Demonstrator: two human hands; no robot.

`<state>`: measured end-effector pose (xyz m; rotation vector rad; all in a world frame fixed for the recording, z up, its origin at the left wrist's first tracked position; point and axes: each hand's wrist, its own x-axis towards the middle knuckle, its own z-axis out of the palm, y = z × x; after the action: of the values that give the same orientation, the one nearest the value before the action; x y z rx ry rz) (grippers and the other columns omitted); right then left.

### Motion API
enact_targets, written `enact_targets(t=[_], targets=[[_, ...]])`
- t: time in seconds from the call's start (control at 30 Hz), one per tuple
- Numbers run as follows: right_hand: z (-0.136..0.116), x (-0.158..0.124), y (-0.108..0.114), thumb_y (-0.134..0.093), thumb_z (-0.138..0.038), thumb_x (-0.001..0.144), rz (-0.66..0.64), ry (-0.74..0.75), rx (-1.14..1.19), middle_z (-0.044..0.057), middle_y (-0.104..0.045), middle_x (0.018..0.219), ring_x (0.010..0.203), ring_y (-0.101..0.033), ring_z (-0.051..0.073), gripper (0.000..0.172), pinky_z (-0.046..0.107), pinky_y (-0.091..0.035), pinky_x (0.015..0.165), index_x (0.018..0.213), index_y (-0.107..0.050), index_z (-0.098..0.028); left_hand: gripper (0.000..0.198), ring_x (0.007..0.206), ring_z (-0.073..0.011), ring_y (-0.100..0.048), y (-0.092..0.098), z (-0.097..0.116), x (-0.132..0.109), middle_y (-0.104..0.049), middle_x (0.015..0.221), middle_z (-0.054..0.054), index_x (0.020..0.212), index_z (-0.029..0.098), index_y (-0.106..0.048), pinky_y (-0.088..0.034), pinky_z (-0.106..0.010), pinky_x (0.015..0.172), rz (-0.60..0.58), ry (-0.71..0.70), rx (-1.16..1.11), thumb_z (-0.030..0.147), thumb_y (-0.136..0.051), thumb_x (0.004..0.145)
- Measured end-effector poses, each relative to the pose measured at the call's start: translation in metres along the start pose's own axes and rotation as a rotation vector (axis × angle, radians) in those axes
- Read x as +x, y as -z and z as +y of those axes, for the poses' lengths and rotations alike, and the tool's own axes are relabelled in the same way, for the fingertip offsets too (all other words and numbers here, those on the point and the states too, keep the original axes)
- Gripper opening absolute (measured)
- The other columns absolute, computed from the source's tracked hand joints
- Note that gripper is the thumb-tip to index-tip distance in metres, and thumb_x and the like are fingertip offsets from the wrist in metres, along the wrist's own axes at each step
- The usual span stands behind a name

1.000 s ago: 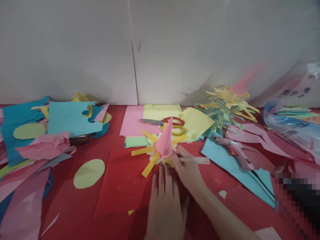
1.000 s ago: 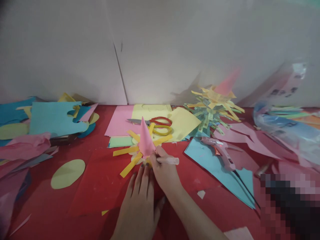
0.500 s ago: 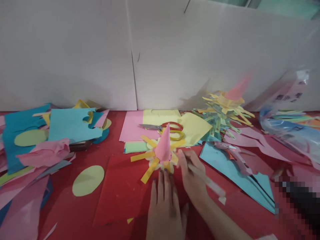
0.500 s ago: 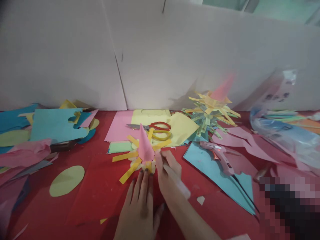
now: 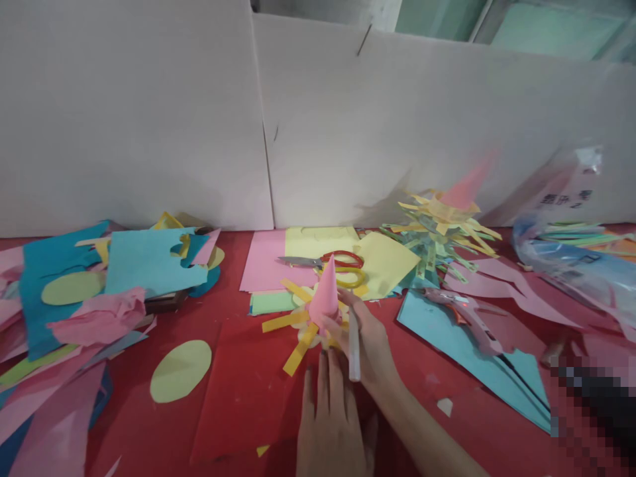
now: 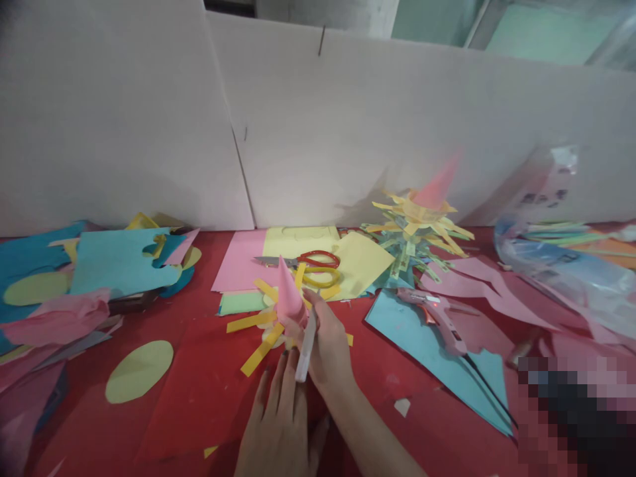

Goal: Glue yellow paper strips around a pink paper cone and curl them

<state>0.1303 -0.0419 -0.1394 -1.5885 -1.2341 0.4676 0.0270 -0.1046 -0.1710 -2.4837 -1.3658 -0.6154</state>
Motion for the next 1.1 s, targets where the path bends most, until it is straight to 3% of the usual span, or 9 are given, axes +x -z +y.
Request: enact_targets(t=[0.1,0.4,0.5,0.6,0.7,0.77,0.83,1.0,1.1], targets=[[-0.004,0.004,-0.002,-0.058,-0.033,0.076,-0.095,-0.019,-0.07,0.0,-0.061,0.075,0.064,-0.056,0.015,0.041,0.024,-0.046,0.059,0.115,-0.056,-0.022,0.048,0.12,-0.0284,-0.046,-0.001,0.0,-0.001,-0.052,0.131,-0.014,0.126,0.011,-0.052,-0.044,-0.044,0.094,0.0,0.012,0.006,0.035,-0.045,0.085],[-0.005,0.023,-0.005,-0.06,-0.042,0.072,-0.061,0.008,-0.048,0.002,-0.061,0.079,0.066,-0.055,0.017,0.049,0.027,-0.045,0.06,0.116,-0.056,-0.021,0.052,0.122,-0.0297,-0.044,-0.005,0.002,-0.004,-0.052,0.131,-0.016,0.126,0.01,-0.052,-0.039,-0.047,0.099,-0.038,0.047,0.002,0.041,-0.039,0.086],[-0.011,0.019,0.004,-0.057,-0.05,0.074,0.075,-0.06,0.028,0.005,-0.063,0.087,0.066,-0.055,0.016,0.048,0.026,-0.044,0.059,0.112,-0.059,-0.02,0.053,0.121,-0.03,-0.044,-0.007,0.001,-0.004,-0.05,0.132,-0.016,0.124,0.009,-0.055,-0.038,-0.047,0.099,-0.004,0.045,-0.016,0.043,-0.037,0.086],[-0.013,0.009,0.017,-0.037,-0.053,0.086,0.128,-0.111,0.066,0.004,-0.064,0.079,0.046,-0.044,0.01,0.047,0.024,-0.039,0.047,0.111,-0.059,-0.019,0.052,0.118,-0.0288,-0.048,-0.002,-0.003,0.0,-0.052,0.131,-0.016,0.12,0.008,-0.058,-0.042,-0.046,0.094,0.012,-0.004,-0.024,0.042,-0.034,0.088],[-0.008,0.0,0.024,-0.041,-0.054,0.085,0.117,-0.151,0.13,0.0,-0.055,0.055,0.045,-0.044,0.01,0.046,0.024,-0.039,0.048,0.084,-0.066,-0.015,0.051,0.115,-0.0278,-0.05,0.005,-0.006,0.004,-0.055,0.127,-0.016,0.12,0.008,-0.058,-0.043,-0.044,0.092,-0.022,-0.032,-0.025,0.04,-0.034,0.089],[-0.004,-0.002,0.024,-0.046,-0.052,0.084,0.087,-0.165,0.166,-0.005,-0.041,0.041,0.042,-0.043,0.01,0.042,0.024,-0.038,0.048,0.07,-0.063,-0.016,0.051,0.115,-0.028,-0.05,0.01,-0.007,0.006,-0.055,0.128,-0.017,0.119,0.007,-0.058,-0.043,-0.045,0.093,-0.059,-0.036,-0.032,0.04,-0.032,0.09],[-0.002,-0.001,0.021,-0.049,-0.05,0.083,0.038,-0.183,0.229,-0.008,-0.034,0.038,0.038,-0.039,0.01,0.034,0.023,-0.034,0.044,0.072,-0.056,-0.018,0.053,0.116,-0.0284,-0.05,0.013,-0.007,0.007,-0.052,0.13,-0.018,0.12,0.006,-0.057,-0.042,-0.046,0.094,-0.101,-0.031,-0.042,0.04,-0.029,0.09],[-0.002,0.003,0.014,-0.06,-0.041,0.076,-0.068,-0.16,0.199,-0.01,-0.04,0.04,0.039,-0.038,0.008,0.033,0.021,-0.031,0.043,0.063,-0.037,-0.023,0.055,0.12,-0.0284,-0.048,0.014,-0.007,0.009,-0.049,0.133,-0.018,0.125,0.006,-0.052,-0.042,-0.047,0.095,-0.189,-0.022,-0.06,0.04,-0.026,0.091],[-0.004,0.004,0.014,-0.061,-0.036,0.075,-0.149,-0.139,0.147,-0.007,-0.049,0.043,0.044,-0.046,0.009,0.031,0.022,-0.037,0.05,0.059,-0.038,-0.022,0.055,0.122,-0.0289,-0.046,0.014,-0.007,0.009,-0.046,0.136,-0.017,0.128,0.005,-0.048,-0.042,-0.047,0.096,-0.216,-0.02,-0.065,0.04,-0.026,0.091]])
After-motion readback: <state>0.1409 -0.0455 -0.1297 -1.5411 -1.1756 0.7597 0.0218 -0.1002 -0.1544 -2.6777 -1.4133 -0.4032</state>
